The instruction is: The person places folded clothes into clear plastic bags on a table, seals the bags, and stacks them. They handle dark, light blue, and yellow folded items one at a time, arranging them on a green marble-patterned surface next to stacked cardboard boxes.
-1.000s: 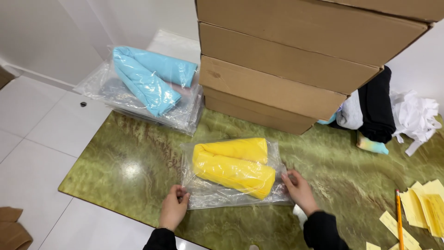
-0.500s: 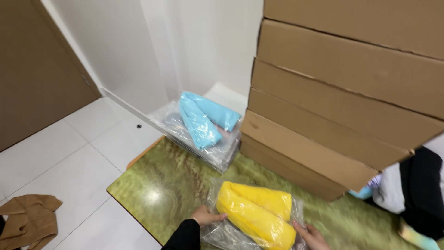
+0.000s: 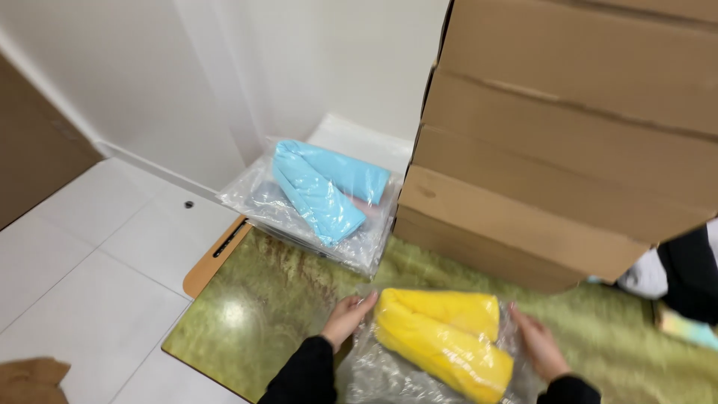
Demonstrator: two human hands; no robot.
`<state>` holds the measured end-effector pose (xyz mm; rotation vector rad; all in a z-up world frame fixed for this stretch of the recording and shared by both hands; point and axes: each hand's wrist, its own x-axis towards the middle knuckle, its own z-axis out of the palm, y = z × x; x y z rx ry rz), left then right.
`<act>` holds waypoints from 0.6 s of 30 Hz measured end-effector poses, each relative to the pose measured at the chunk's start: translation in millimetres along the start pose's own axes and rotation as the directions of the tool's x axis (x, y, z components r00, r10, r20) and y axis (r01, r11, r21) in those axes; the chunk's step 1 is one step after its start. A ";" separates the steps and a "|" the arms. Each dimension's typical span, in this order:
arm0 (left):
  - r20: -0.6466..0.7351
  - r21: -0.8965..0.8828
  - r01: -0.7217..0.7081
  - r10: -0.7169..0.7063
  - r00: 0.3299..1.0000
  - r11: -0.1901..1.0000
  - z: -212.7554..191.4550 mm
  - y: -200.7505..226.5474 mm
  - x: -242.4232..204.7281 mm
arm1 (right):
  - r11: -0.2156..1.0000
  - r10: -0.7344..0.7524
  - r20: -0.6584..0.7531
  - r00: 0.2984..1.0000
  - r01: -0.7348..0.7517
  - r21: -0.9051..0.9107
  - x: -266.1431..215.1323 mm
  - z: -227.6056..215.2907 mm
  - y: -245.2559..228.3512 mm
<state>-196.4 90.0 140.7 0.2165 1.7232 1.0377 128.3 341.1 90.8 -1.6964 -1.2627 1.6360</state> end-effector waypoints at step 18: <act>0.250 0.419 -0.907 0.965 0.075 -0.038 -213.1 56.6 -41.8 | 0.732 -0.489 -0.034 0.872 0.431 0.528 -154.4 37.1 7.7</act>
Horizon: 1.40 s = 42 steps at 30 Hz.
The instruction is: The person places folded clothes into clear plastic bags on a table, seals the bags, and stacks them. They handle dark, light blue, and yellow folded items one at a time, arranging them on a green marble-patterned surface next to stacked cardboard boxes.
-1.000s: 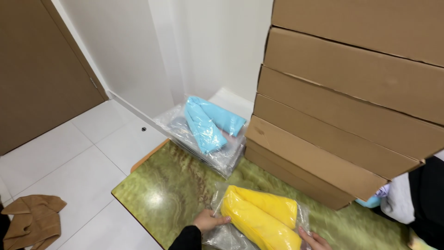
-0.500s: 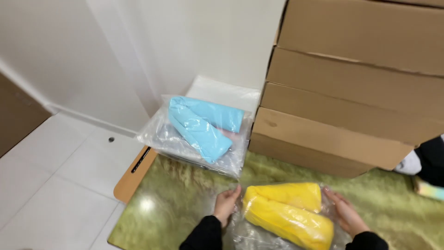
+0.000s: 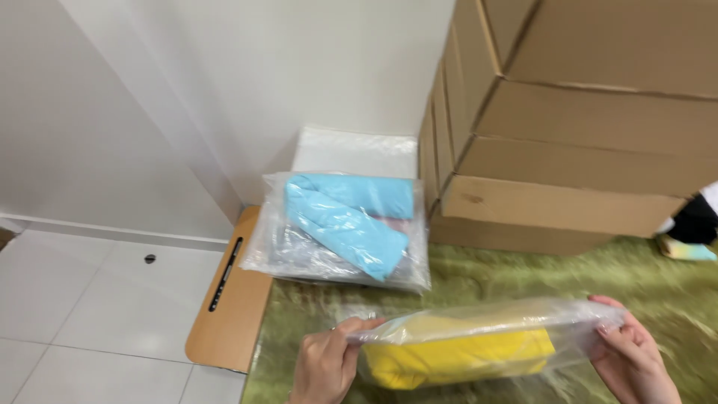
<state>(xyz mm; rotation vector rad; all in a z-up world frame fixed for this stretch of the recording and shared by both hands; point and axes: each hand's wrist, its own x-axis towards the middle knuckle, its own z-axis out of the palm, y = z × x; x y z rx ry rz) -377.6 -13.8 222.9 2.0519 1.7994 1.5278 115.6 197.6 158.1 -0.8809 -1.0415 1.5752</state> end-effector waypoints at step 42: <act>0.379 0.735 0.268 -0.706 0.599 0.622 -8.9 -155.7 243.3 | -0.105 0.019 0.237 0.971 0.238 -0.966 183.0 470.4 58.6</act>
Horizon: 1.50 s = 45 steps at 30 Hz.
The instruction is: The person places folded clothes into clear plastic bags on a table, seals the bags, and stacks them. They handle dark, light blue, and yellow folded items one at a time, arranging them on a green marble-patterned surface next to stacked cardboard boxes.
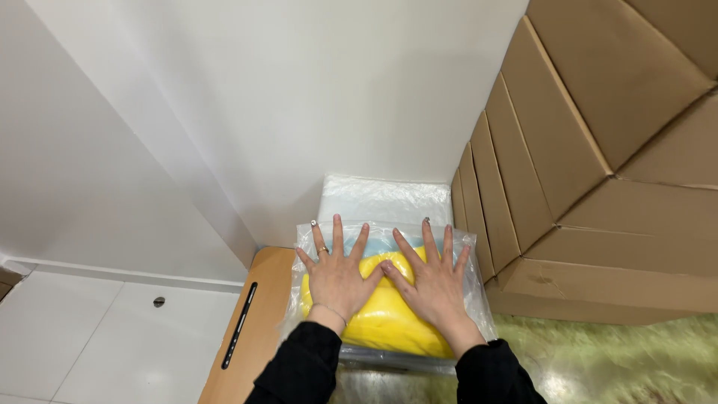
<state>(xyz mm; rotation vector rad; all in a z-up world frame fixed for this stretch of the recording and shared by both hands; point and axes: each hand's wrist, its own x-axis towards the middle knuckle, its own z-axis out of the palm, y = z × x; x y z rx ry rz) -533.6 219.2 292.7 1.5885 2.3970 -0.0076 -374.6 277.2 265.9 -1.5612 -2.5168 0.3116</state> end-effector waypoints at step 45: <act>-0.481 0.179 -0.150 0.220 0.849 0.972 64.8 4.8 -9.8 | 0.811 0.140 -0.155 0.978 -0.024 0.585 -186.7 20.6 147.6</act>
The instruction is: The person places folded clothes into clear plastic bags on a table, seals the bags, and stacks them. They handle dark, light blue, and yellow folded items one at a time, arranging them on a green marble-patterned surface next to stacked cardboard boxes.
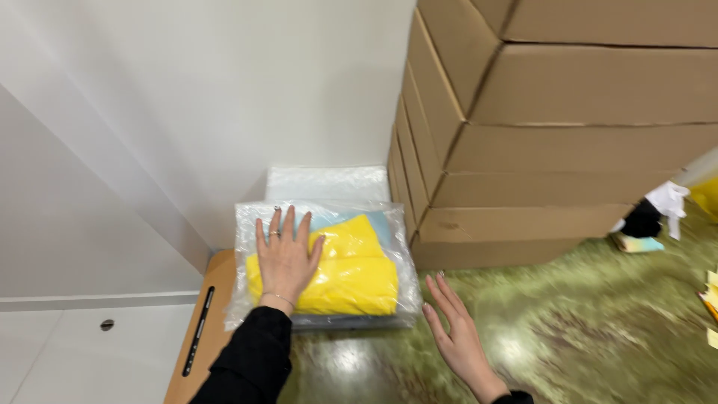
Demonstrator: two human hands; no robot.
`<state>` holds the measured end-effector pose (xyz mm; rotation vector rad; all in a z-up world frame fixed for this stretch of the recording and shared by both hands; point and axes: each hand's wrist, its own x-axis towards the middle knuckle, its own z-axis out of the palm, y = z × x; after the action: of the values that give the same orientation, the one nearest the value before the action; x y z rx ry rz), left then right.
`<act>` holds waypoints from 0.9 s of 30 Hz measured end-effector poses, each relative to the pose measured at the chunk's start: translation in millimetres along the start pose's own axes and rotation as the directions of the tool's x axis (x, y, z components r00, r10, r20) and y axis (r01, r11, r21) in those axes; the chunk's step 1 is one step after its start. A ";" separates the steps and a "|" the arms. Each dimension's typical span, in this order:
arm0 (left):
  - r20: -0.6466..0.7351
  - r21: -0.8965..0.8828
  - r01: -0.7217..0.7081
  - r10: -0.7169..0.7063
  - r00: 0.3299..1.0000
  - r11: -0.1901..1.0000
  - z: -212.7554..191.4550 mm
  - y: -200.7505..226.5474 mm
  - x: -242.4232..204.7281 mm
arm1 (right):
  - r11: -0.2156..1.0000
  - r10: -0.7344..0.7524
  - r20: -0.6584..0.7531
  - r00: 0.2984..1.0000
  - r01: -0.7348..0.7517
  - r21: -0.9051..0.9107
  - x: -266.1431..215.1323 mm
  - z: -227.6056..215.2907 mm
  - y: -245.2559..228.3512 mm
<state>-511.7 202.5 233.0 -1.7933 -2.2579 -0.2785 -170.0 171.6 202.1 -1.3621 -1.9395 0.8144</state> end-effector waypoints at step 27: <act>-0.001 -0.544 0.513 -0.611 0.791 0.664 -77.8 28.2 -277.1 | 0.888 0.153 0.141 0.978 -0.199 0.415 -52.2 -49.5 -11.0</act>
<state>-419.1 -71.2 222.2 -1.0834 -2.7093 -1.2308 -123.6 125.4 233.7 -1.2510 -1.5936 1.3360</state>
